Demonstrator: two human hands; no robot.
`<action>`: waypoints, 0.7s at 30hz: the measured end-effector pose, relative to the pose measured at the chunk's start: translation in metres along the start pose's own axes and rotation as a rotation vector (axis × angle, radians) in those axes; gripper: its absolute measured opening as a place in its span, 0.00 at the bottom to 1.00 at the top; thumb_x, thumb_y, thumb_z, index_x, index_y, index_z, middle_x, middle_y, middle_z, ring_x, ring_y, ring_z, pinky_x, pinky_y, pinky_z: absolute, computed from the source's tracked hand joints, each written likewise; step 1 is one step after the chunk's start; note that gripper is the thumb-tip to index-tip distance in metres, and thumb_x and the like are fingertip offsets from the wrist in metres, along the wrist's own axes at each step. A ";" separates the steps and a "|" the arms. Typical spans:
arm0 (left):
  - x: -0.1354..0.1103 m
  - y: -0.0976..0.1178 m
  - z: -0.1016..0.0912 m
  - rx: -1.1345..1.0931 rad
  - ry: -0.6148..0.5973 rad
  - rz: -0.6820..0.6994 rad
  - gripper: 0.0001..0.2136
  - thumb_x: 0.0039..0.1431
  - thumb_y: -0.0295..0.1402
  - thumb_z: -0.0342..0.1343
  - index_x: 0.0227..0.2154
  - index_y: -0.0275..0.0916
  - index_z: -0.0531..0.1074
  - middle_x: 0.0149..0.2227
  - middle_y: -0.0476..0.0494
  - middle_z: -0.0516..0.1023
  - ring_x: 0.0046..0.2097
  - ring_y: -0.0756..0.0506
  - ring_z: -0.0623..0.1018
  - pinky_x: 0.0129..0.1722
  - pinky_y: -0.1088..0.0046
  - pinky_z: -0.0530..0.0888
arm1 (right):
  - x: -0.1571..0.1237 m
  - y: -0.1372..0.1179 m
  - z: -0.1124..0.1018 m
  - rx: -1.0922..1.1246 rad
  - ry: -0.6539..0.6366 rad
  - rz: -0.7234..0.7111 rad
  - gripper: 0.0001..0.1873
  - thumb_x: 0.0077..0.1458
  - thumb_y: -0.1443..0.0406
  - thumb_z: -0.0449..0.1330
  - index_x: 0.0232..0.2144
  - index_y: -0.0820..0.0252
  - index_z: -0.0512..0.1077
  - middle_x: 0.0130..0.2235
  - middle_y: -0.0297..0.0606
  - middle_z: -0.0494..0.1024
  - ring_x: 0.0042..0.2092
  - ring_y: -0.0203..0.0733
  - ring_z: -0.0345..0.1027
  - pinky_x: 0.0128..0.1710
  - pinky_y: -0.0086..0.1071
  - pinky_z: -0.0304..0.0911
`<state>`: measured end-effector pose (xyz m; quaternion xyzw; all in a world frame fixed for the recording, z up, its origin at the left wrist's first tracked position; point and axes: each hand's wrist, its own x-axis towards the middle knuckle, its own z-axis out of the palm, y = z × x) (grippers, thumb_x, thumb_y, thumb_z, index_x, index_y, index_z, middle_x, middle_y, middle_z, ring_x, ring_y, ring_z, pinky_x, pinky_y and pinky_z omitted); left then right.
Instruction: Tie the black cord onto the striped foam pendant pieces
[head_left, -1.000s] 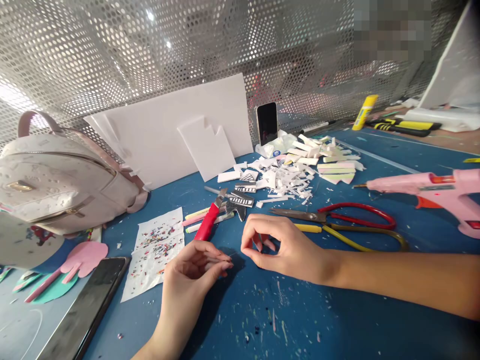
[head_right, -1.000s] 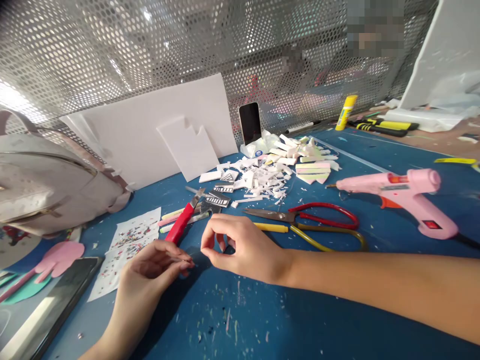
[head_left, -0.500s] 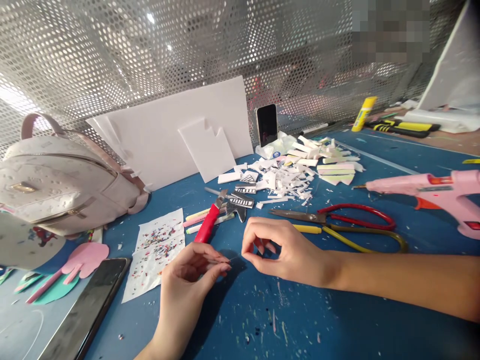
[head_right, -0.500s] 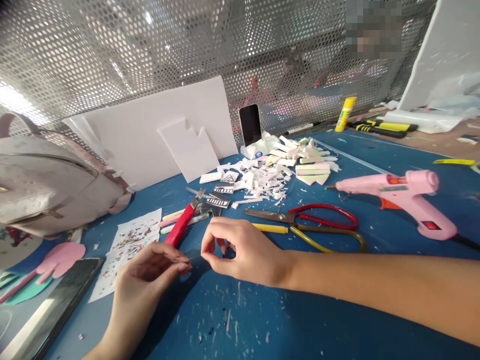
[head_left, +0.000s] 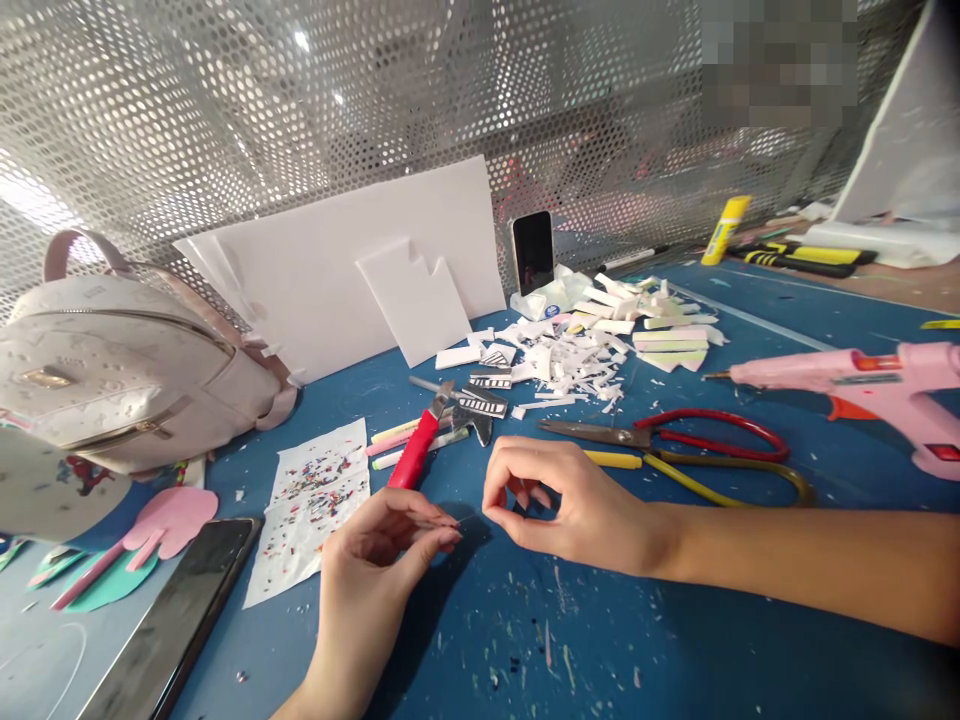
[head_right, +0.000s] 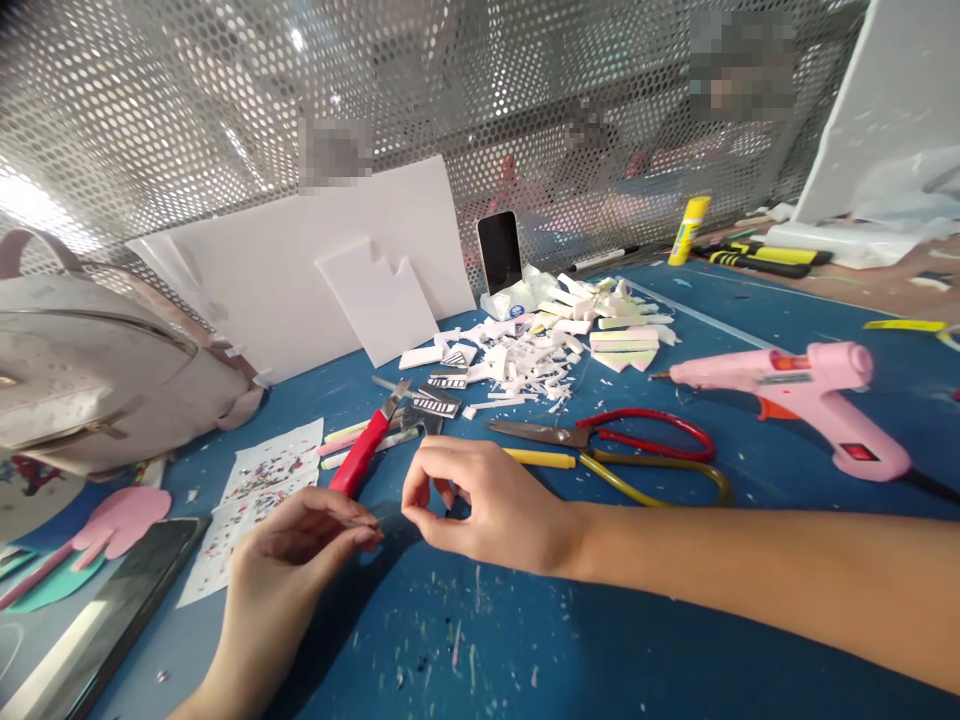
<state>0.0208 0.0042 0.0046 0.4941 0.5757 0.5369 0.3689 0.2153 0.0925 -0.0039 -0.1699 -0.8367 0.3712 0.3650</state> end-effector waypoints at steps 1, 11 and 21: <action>0.000 0.000 0.000 0.001 0.001 0.002 0.03 0.51 0.27 0.65 0.27 0.39 0.76 0.27 0.49 0.83 0.29 0.50 0.81 0.32 0.80 0.79 | 0.000 0.000 0.000 0.000 -0.001 0.002 0.04 0.57 0.72 0.61 0.31 0.60 0.71 0.32 0.31 0.71 0.30 0.31 0.59 0.30 0.28 0.59; 0.003 -0.007 -0.006 0.099 -0.063 0.080 0.03 0.52 0.28 0.65 0.26 0.41 0.81 0.29 0.48 0.83 0.31 0.49 0.81 0.33 0.80 0.78 | 0.001 -0.001 -0.001 -0.041 -0.029 -0.004 0.03 0.57 0.72 0.61 0.32 0.60 0.71 0.32 0.31 0.70 0.30 0.31 0.58 0.30 0.28 0.59; 0.000 -0.004 -0.001 0.131 -0.088 0.074 0.05 0.53 0.27 0.64 0.25 0.43 0.82 0.27 0.49 0.82 0.31 0.49 0.79 0.34 0.79 0.76 | 0.000 0.000 0.001 -0.095 -0.043 -0.087 0.04 0.57 0.71 0.61 0.31 0.60 0.70 0.31 0.31 0.71 0.31 0.32 0.60 0.31 0.29 0.58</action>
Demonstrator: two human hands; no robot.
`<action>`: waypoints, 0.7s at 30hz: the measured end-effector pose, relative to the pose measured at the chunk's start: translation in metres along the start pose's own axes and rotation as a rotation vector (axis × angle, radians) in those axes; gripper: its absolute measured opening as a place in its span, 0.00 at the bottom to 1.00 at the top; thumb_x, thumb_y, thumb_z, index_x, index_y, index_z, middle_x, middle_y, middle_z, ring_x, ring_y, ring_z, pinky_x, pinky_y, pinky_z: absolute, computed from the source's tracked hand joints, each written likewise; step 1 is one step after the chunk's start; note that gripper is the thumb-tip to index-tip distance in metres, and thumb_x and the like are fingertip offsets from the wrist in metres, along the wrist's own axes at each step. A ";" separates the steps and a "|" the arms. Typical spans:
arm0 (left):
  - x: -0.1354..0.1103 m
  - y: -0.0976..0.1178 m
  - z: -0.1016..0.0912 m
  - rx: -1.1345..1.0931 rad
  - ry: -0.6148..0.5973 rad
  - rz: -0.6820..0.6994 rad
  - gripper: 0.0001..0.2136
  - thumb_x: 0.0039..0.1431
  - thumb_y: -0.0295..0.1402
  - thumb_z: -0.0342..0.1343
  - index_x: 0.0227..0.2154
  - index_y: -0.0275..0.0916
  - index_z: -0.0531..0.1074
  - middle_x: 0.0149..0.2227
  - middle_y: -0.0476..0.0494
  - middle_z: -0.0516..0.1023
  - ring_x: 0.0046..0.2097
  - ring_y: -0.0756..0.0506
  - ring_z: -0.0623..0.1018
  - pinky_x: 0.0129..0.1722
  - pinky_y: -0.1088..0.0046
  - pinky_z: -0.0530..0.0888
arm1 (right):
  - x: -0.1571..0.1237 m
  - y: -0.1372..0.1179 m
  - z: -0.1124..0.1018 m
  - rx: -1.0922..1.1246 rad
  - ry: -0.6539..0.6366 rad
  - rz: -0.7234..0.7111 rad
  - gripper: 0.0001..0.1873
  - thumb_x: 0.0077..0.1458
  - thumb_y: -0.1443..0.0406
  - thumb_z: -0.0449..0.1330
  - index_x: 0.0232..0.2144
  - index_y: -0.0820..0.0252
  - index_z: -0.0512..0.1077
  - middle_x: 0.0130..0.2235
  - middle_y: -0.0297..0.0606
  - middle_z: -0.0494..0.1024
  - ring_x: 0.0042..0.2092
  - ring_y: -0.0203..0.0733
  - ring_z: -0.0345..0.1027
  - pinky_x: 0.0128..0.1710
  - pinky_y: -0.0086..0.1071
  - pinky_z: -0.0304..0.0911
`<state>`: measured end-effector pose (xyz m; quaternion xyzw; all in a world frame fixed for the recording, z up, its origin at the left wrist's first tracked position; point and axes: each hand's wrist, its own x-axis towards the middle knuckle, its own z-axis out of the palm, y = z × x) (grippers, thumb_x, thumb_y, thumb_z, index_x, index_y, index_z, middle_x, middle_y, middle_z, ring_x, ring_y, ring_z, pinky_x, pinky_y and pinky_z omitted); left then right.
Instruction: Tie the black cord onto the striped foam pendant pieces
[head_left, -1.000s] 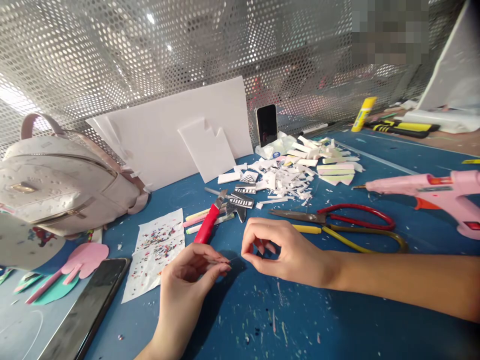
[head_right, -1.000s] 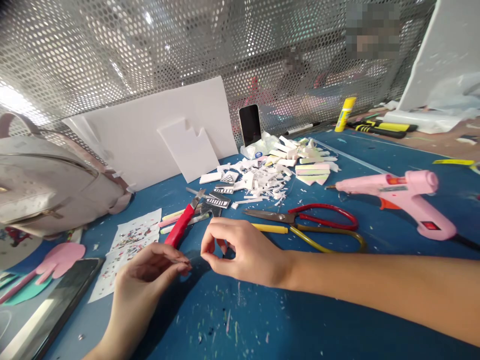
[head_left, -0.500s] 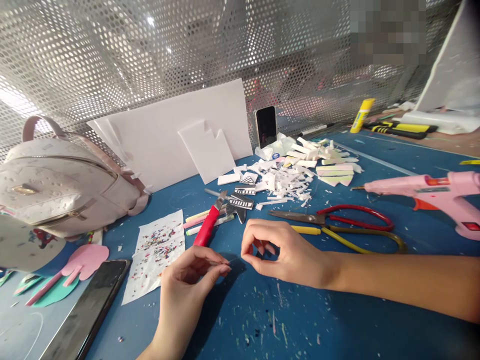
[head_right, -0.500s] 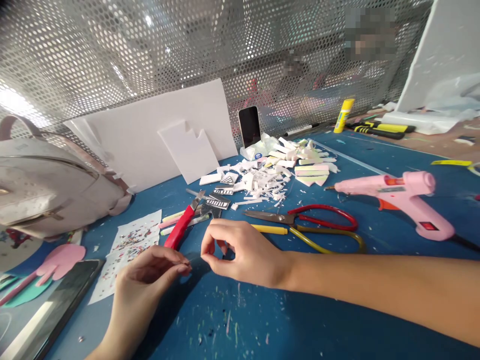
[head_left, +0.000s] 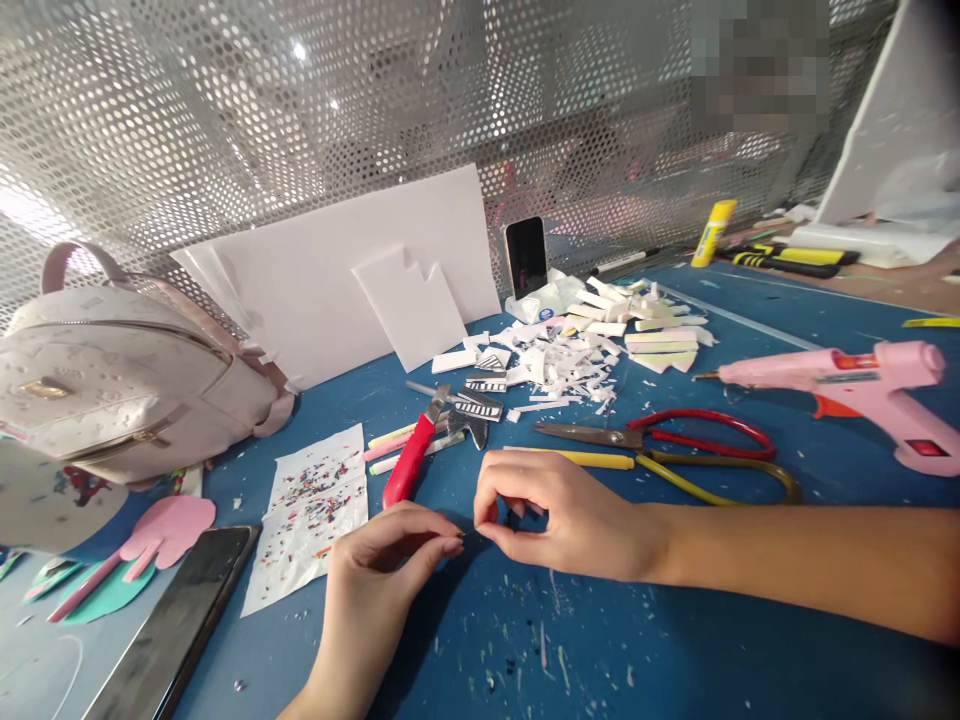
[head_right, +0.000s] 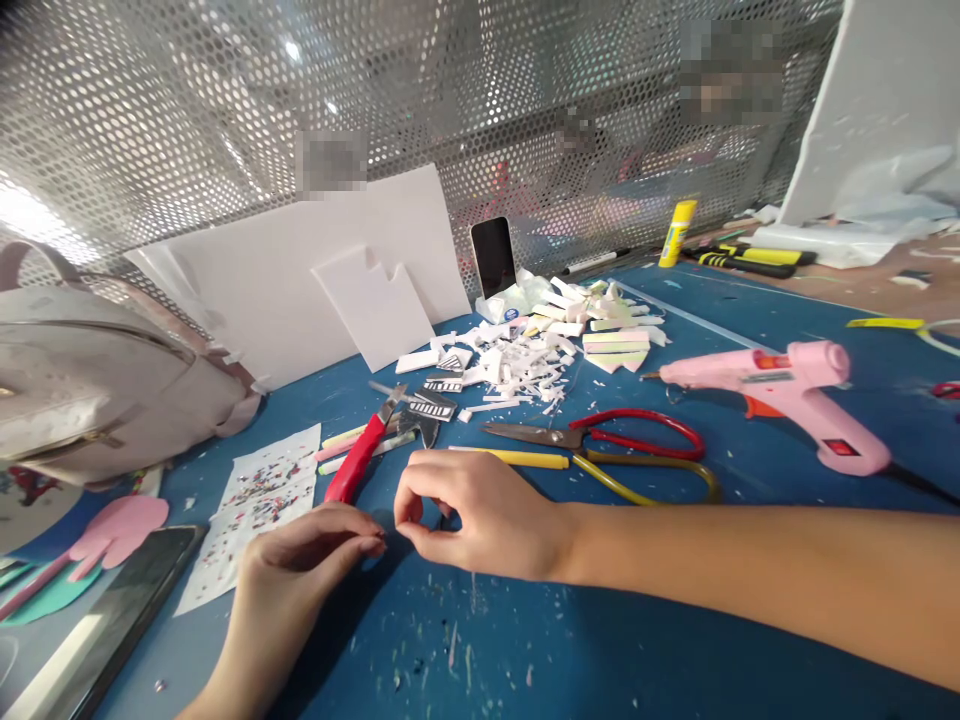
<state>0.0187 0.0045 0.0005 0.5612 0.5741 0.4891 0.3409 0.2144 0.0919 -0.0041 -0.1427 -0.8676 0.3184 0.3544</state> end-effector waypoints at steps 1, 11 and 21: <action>0.000 0.000 0.000 0.008 -0.004 0.006 0.05 0.53 0.27 0.64 0.25 0.43 0.82 0.27 0.49 0.82 0.31 0.49 0.79 0.34 0.79 0.76 | 0.000 0.000 0.000 -0.008 -0.001 -0.003 0.04 0.57 0.71 0.61 0.31 0.60 0.70 0.31 0.31 0.71 0.31 0.32 0.60 0.32 0.29 0.58; 0.003 -0.003 -0.004 0.013 -0.063 0.102 0.08 0.58 0.26 0.61 0.31 0.43 0.83 0.29 0.47 0.82 0.30 0.48 0.80 0.33 0.75 0.78 | -0.001 0.002 0.001 -0.055 -0.040 0.034 0.04 0.57 0.71 0.61 0.32 0.59 0.70 0.33 0.31 0.71 0.32 0.33 0.61 0.33 0.30 0.58; -0.001 0.002 0.004 -0.055 0.007 0.009 0.05 0.56 0.27 0.62 0.30 0.42 0.83 0.28 0.48 0.83 0.29 0.49 0.81 0.33 0.78 0.79 | 0.000 0.000 0.001 -0.046 -0.037 0.048 0.03 0.58 0.71 0.60 0.32 0.60 0.70 0.32 0.31 0.71 0.31 0.33 0.60 0.32 0.29 0.57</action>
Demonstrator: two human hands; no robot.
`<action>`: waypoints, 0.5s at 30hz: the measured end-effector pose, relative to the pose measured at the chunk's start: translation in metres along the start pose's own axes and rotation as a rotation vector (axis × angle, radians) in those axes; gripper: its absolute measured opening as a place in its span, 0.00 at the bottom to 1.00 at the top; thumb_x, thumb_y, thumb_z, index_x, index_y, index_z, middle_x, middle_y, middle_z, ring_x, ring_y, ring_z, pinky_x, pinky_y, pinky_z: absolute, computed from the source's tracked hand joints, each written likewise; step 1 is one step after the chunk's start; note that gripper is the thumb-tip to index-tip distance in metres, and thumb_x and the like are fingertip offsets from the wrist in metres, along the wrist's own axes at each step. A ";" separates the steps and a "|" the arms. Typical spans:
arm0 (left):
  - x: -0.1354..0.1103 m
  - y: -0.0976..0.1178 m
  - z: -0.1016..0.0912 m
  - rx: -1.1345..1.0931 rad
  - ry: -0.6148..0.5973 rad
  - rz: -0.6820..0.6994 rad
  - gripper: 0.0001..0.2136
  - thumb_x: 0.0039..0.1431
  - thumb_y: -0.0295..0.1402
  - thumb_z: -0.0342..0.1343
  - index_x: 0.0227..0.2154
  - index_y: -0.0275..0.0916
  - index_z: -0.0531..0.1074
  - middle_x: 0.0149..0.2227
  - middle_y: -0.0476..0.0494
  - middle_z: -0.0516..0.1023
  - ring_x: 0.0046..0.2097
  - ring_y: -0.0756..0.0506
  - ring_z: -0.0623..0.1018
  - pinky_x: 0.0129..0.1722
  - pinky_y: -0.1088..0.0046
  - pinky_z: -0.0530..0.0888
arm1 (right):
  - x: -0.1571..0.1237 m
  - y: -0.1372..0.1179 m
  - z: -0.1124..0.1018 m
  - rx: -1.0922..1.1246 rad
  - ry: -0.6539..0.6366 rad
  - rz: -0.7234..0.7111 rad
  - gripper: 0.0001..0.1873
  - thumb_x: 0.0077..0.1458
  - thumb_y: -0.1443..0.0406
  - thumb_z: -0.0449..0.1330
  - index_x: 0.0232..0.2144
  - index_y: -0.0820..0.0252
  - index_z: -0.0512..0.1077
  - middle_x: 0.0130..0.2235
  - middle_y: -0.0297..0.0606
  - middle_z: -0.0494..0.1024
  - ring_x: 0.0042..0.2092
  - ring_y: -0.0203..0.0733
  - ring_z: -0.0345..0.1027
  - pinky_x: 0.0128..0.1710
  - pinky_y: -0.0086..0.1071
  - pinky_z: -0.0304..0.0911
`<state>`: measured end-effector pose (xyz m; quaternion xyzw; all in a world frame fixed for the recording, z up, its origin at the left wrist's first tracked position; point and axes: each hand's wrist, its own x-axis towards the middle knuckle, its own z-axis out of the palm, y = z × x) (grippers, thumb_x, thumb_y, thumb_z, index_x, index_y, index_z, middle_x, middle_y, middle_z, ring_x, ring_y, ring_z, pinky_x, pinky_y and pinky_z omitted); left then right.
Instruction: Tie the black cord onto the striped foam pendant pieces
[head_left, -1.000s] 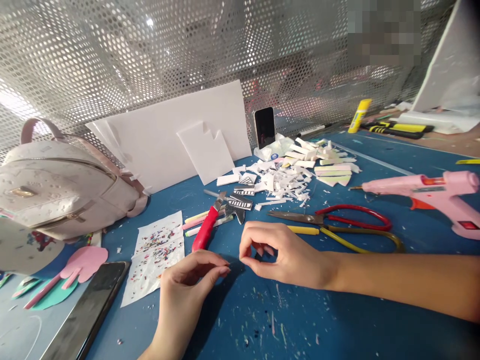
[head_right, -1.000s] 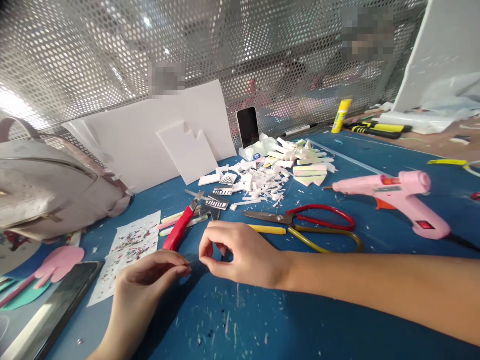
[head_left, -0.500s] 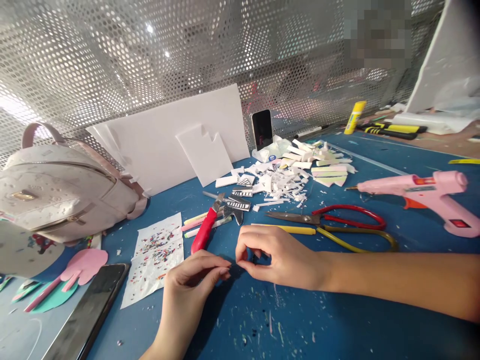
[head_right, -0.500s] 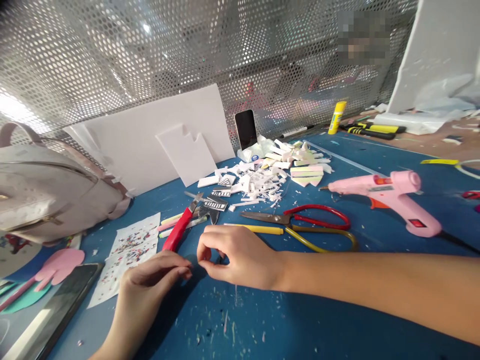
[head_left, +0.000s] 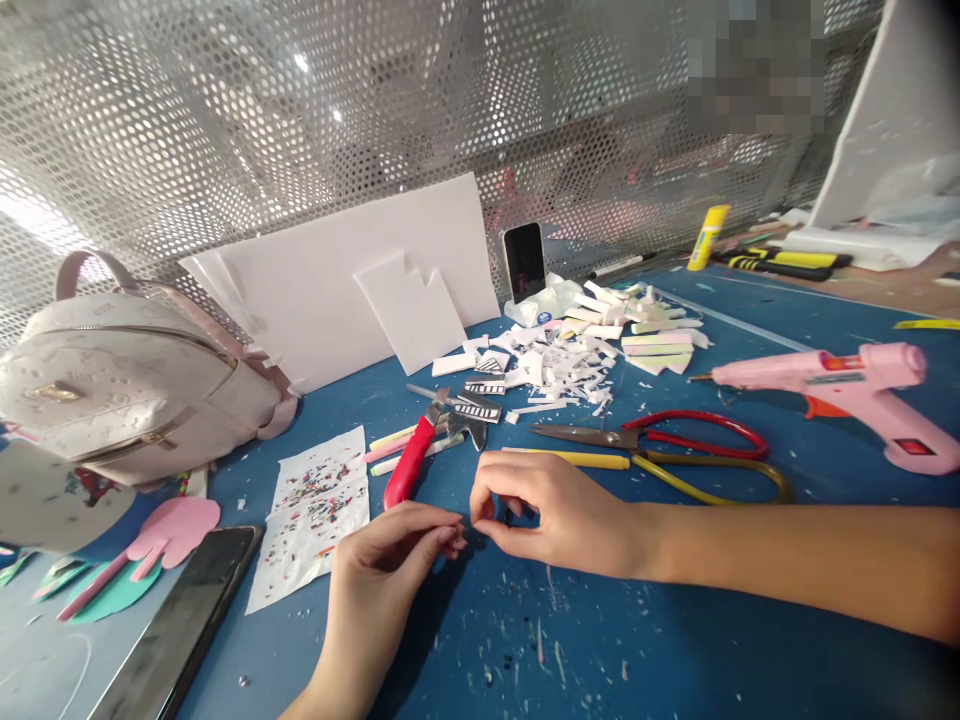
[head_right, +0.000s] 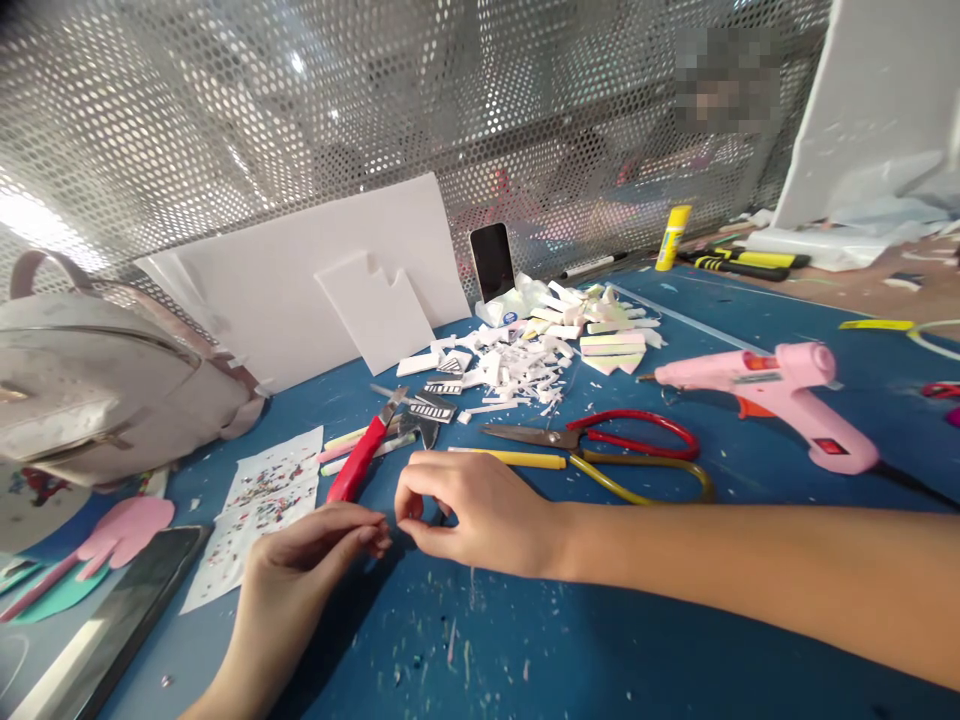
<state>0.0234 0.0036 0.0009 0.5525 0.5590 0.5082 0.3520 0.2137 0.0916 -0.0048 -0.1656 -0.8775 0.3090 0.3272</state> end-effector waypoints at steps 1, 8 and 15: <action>0.000 0.000 0.000 -0.008 0.003 -0.009 0.05 0.56 0.27 0.62 0.30 0.42 0.83 0.28 0.48 0.83 0.29 0.49 0.81 0.33 0.78 0.79 | 0.000 0.000 0.000 0.005 0.002 0.004 0.03 0.57 0.71 0.61 0.31 0.60 0.70 0.32 0.31 0.71 0.31 0.32 0.60 0.31 0.29 0.57; 0.001 0.001 0.000 -0.041 0.048 -0.073 0.03 0.54 0.29 0.64 0.29 0.40 0.83 0.29 0.45 0.85 0.29 0.46 0.83 0.32 0.74 0.81 | 0.002 0.000 -0.001 0.140 -0.049 0.156 0.02 0.56 0.70 0.62 0.32 0.60 0.72 0.32 0.32 0.72 0.28 0.32 0.58 0.27 0.28 0.57; 0.001 -0.003 0.000 -0.033 0.060 -0.138 0.04 0.52 0.31 0.65 0.32 0.38 0.82 0.25 0.46 0.84 0.28 0.46 0.84 0.33 0.73 0.82 | 0.008 -0.004 -0.007 0.292 -0.016 0.258 0.03 0.58 0.69 0.60 0.31 0.62 0.71 0.31 0.32 0.72 0.27 0.31 0.56 0.26 0.27 0.56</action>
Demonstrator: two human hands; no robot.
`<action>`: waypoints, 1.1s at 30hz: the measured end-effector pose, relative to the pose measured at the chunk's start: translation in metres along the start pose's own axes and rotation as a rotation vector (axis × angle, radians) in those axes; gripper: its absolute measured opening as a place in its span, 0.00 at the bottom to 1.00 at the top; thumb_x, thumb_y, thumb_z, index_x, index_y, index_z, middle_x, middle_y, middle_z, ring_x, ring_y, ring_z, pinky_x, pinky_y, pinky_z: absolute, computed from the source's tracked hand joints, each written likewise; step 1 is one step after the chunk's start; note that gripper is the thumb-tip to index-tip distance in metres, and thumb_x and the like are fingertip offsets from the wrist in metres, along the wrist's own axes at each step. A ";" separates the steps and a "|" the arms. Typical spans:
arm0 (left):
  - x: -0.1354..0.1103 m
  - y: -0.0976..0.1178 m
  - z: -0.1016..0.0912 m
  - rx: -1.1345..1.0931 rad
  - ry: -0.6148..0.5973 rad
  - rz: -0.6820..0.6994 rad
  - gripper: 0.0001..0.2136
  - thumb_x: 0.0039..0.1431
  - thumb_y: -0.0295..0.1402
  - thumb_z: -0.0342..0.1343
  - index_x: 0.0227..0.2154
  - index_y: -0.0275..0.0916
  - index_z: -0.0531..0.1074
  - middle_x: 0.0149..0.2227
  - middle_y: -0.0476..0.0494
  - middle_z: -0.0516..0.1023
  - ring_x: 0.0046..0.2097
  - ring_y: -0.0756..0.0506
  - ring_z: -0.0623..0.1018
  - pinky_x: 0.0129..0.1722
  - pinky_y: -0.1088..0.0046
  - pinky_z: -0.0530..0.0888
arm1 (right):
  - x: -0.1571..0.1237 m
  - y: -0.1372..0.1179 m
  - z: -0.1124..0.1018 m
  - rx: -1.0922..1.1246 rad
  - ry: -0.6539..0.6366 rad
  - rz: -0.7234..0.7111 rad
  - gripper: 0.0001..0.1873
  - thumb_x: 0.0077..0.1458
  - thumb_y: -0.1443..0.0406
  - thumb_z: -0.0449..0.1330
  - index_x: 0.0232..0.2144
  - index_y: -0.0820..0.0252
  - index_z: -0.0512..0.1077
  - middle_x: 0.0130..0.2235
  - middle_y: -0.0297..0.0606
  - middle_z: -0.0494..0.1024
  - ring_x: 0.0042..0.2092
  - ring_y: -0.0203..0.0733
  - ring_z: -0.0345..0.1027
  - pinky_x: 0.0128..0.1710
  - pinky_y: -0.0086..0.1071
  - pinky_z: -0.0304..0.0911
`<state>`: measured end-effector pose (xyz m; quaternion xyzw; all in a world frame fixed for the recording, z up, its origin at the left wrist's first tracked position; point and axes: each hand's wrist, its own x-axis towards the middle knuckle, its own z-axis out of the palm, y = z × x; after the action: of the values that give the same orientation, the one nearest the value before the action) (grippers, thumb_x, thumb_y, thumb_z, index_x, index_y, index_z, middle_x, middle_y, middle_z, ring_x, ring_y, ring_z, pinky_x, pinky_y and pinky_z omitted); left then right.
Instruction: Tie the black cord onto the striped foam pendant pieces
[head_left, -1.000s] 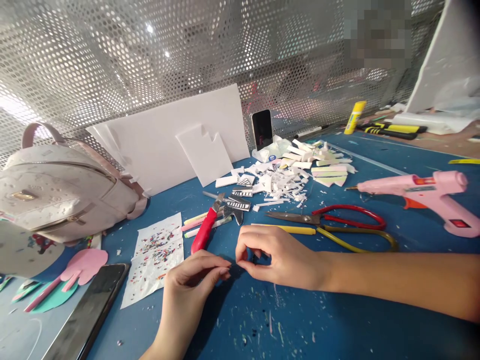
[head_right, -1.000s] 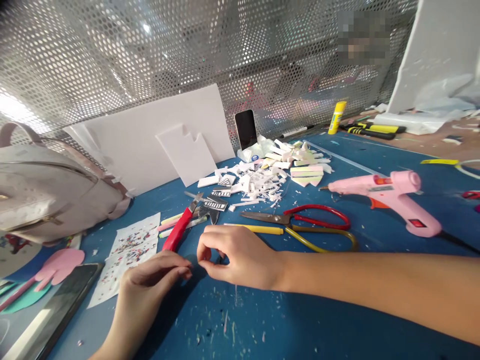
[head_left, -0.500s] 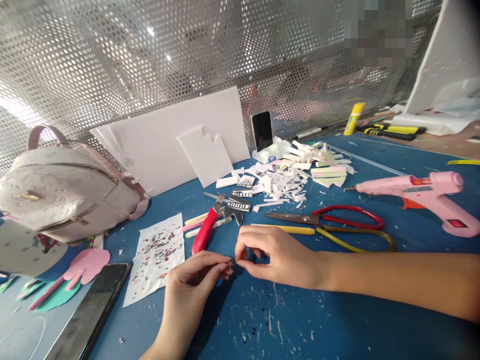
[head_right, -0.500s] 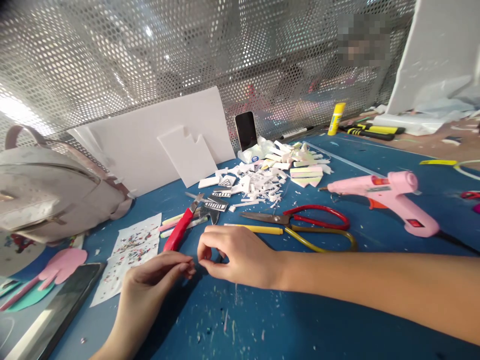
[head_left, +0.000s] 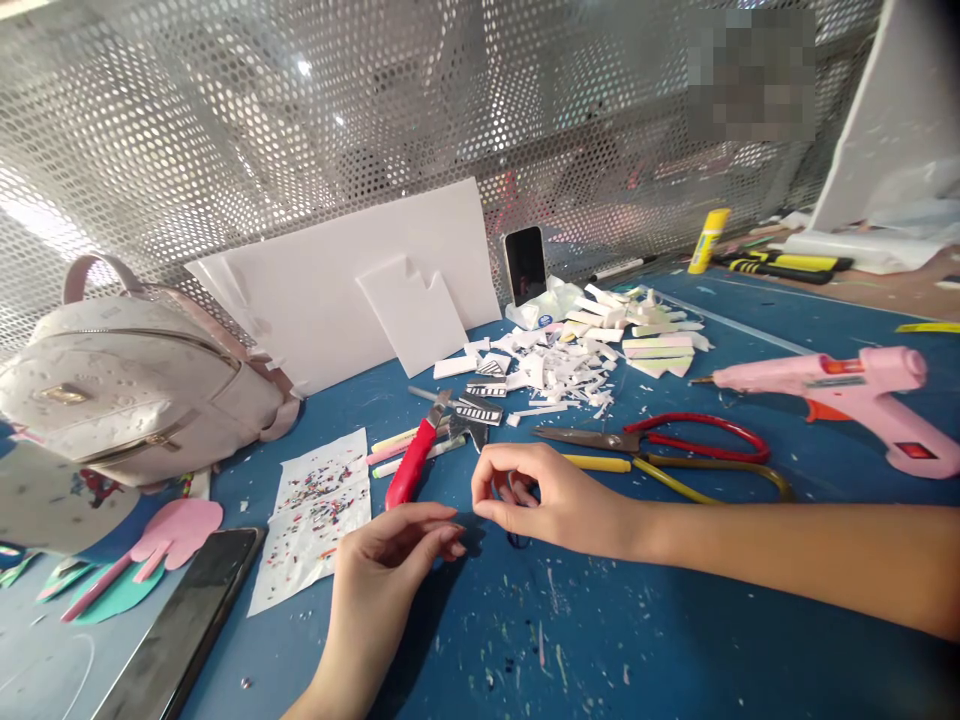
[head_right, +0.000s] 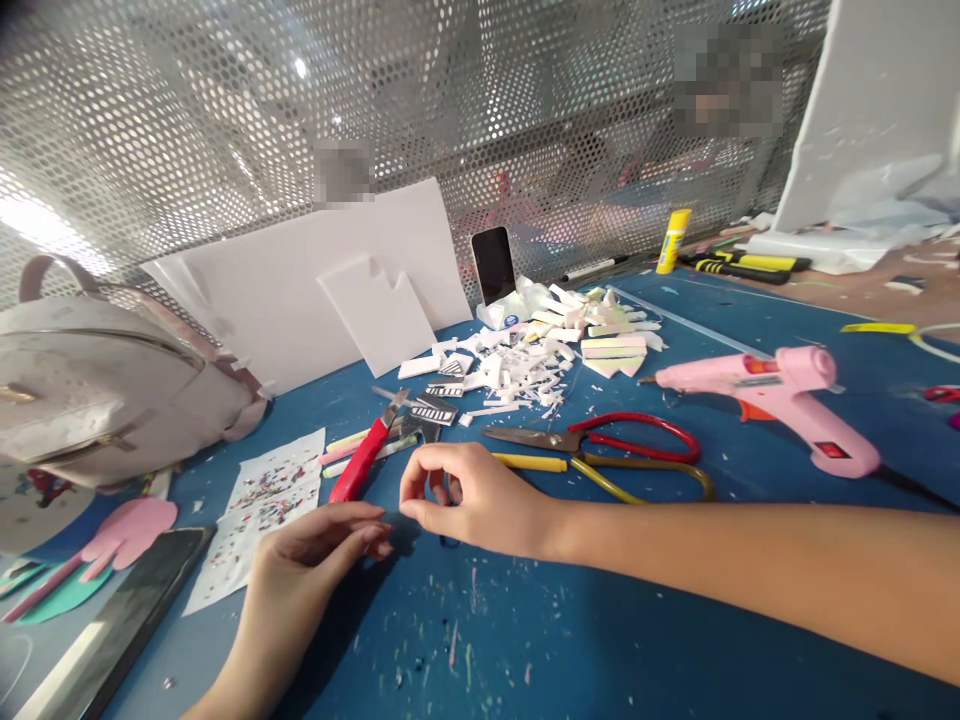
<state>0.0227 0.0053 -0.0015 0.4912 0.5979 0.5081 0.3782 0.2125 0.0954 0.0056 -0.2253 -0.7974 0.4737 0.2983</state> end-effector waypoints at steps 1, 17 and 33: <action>0.000 0.000 0.000 -0.001 -0.003 -0.002 0.05 0.52 0.31 0.65 0.32 0.38 0.81 0.24 0.46 0.84 0.28 0.46 0.83 0.33 0.74 0.81 | 0.000 0.000 0.000 0.004 0.018 0.012 0.03 0.58 0.69 0.60 0.30 0.62 0.71 0.31 0.32 0.72 0.27 0.31 0.56 0.26 0.27 0.56; -0.004 0.006 0.002 0.072 -0.022 0.084 0.04 0.55 0.32 0.62 0.28 0.38 0.79 0.25 0.47 0.82 0.28 0.47 0.82 0.32 0.75 0.79 | -0.002 0.002 0.002 -0.077 -0.051 -0.052 0.03 0.56 0.70 0.62 0.34 0.60 0.73 0.35 0.33 0.76 0.30 0.33 0.62 0.27 0.27 0.57; -0.005 0.007 0.000 0.050 -0.022 0.126 0.04 0.58 0.30 0.61 0.28 0.38 0.78 0.25 0.49 0.80 0.27 0.50 0.79 0.30 0.79 0.75 | -0.002 0.005 0.001 -0.056 0.004 -0.026 0.03 0.60 0.66 0.63 0.32 0.60 0.74 0.31 0.31 0.77 0.29 0.32 0.61 0.27 0.28 0.56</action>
<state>0.0257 0.0001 0.0053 0.5428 0.5738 0.5107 0.3396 0.2132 0.0954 0.0006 -0.2242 -0.8126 0.4469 0.2995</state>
